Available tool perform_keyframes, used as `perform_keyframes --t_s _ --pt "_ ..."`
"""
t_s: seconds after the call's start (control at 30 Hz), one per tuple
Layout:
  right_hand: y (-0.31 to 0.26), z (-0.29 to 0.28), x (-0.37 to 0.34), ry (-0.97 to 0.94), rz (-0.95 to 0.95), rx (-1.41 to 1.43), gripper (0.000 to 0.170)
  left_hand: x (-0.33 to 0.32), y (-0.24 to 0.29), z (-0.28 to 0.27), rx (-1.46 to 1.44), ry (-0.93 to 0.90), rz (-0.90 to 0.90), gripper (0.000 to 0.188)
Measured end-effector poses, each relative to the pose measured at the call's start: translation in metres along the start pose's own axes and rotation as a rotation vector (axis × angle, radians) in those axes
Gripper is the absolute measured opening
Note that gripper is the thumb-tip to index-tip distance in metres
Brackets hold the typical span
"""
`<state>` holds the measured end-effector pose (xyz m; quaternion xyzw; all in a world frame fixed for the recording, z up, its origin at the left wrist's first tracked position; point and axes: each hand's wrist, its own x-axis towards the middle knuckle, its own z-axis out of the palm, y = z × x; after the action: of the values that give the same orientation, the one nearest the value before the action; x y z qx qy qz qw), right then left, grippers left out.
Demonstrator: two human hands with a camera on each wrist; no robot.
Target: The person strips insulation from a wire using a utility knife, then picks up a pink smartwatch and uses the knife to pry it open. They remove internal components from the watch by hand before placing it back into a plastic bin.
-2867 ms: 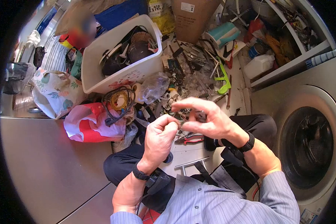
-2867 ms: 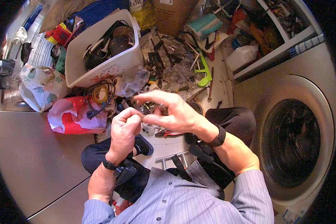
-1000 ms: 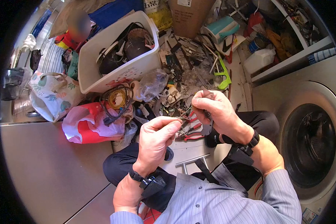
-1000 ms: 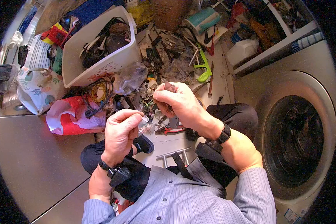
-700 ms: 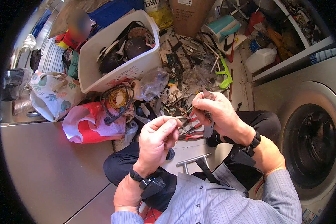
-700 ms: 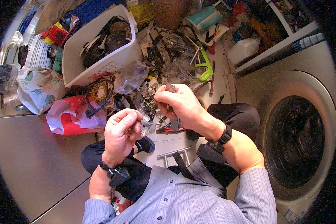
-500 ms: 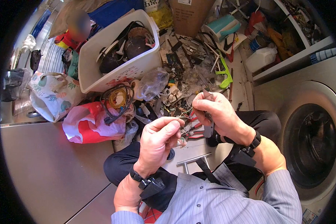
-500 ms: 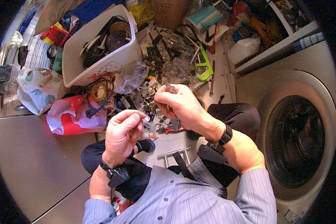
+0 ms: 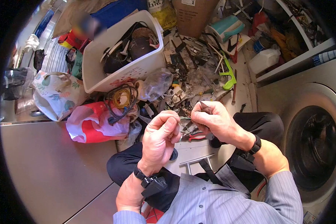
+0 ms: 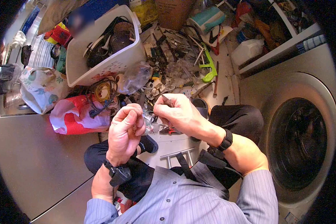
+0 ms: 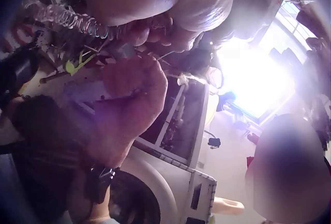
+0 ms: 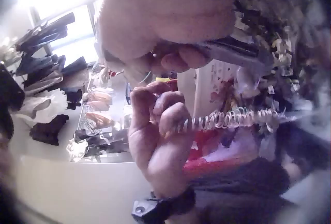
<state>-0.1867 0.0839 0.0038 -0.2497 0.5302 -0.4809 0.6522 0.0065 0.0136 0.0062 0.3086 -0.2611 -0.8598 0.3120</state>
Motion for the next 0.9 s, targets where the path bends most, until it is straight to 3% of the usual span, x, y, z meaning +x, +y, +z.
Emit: perform_keyframes --t_s 0.1,0.2,0.5,0.6,0.7,0.9 --pt "0.001 -0.003 0.001 0.007 -0.077 -0.027 0.018 0.002 0.004 -0.008 -0.051 -0.141 -0.032 0.012" --pt "0.0 -0.004 0.001 0.025 -0.117 0.041 0.02 0.005 0.003 -0.008 -0.027 -0.166 0.021 0.013" --pt "0.002 -0.009 -0.001 -0.116 -0.096 0.035 0.023 0.007 0.024 -0.017 -0.089 -0.122 0.125 0.018" --pt "0.002 -0.021 0.001 -0.034 -0.121 -0.076 0.023 0.018 0.045 -0.021 -0.144 -0.123 0.235 0.014" --pt "0.0 -0.021 0.005 -0.02 -0.208 -0.001 0.023 0.02 0.044 -0.026 -0.14 -0.099 0.174 0.015" --pt "0.004 -0.026 0.009 0.08 -0.237 0.008 0.02 0.02 0.048 -0.029 -0.077 -0.079 0.226 0.016"
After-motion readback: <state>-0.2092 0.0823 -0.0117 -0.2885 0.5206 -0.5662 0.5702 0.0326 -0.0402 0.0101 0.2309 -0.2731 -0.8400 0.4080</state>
